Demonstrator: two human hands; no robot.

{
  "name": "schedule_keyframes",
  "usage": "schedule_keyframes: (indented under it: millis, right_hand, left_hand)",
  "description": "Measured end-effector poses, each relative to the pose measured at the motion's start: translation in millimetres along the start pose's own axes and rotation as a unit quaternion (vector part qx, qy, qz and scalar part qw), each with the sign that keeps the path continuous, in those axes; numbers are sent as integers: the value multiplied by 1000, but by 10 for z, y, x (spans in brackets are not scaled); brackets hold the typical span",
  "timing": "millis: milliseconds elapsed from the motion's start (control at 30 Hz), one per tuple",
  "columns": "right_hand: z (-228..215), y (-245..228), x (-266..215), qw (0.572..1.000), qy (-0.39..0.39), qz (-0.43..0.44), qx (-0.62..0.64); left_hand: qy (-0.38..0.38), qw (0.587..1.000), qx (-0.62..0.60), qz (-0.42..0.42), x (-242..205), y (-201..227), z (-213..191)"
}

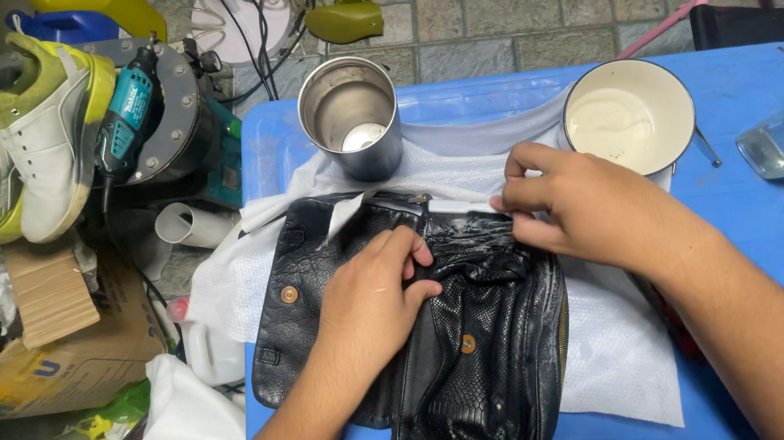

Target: The person cleans a black leather bag by wiping it with a white cloth and applying a white cream using a small brush. The person repeatedly wipes the bag's surface and applies the cream to different areas, including the zipper and edges.

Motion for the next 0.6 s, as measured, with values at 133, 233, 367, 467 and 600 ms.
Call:
schedule_keyframes:
  millis: [133, 233, 367, 467, 600]
  right_hand:
    - [-107, 133, -256, 998, -33, 53, -18]
    - [-230, 243, -494, 985, -78, 146, -54]
    - [-265, 251, -715, 982, -91, 165, -8]
    - [-164, 216, -768, 986, -48, 158, -36]
    - [26, 48, -867, 992, 93, 87, -22]
  left_hand:
    - [-3, 1000, 19, -19, 9, -16, 9]
    - [-4, 999, 23, -26, 15, -12, 5]
    - [-11, 999, 30, -25, 10, -7, 17]
    - [-16, 999, 28, -29, -4, -6, 23]
    - [-17, 999, 33, -30, 4, 9, 12]
Point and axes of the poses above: each hand's wrist, its own x-axis towards the middle knuckle, its own z-axis out of the palm, y = z × x, the point moved 5 cm from there along x, towards the middle knuckle, and after that the axes turned 6 degrees about -z, right-handed, at the moved point
